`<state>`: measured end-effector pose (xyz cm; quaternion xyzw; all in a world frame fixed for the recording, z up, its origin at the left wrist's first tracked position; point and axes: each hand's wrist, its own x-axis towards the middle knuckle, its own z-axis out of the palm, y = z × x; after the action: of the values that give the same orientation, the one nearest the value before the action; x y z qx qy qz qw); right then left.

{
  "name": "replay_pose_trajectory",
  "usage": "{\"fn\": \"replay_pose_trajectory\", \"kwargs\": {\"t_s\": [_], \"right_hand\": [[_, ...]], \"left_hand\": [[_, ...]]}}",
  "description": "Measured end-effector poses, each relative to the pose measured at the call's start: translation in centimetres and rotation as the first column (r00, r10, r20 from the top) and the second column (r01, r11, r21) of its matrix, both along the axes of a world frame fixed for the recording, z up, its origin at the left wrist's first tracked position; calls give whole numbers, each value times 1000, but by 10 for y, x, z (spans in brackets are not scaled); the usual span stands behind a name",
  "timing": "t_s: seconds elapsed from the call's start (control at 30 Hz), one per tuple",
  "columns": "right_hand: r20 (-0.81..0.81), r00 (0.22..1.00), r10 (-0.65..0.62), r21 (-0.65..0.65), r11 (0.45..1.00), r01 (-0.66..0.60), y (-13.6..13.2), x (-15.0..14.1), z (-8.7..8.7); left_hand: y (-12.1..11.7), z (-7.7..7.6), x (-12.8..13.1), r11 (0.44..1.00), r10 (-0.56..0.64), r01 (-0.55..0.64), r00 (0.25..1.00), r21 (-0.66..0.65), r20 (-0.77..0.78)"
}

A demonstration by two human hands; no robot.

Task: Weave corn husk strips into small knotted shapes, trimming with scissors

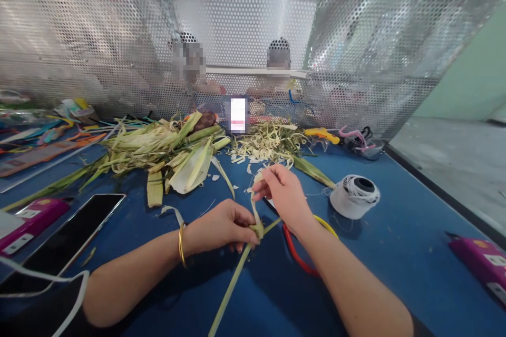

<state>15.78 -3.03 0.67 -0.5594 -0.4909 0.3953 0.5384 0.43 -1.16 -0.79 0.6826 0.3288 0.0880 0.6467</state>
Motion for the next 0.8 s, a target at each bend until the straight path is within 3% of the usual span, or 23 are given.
{"fn": "replay_pose_trajectory", "kwargs": {"t_s": [0.23,0.33,0.4,0.47,0.53,0.6,0.7,0.8], "right_hand": [[-74,997,0,37,999,3,3,-3,-5],[29,999,-22,94,995,19,5,3,-7],[219,972,-91,203,978,46,6,12,-5],[495,849,-186,323,946,19,4,22,2],[736,659,-158,346,923,-165,2,28,10],[849,522,-82,294,894,-338,0,31,14],[906,423,1,206,873,-442,1,31,12],[921,387,-49,218,887,-407,6,29,3]], "left_hand": [[1,2,-2,995,5,-3,1000,-101,20],[3,4,-4,990,53,-48,998,-134,28],[6,5,-5,983,123,-111,990,-149,73],[8,6,-6,966,205,-180,970,-186,129],[11,6,-7,941,284,-241,944,-240,167],[13,7,-8,916,346,-285,918,-283,195],[14,7,-10,898,383,-308,898,-313,215],[12,9,-11,920,320,-249,924,-302,212]]}}
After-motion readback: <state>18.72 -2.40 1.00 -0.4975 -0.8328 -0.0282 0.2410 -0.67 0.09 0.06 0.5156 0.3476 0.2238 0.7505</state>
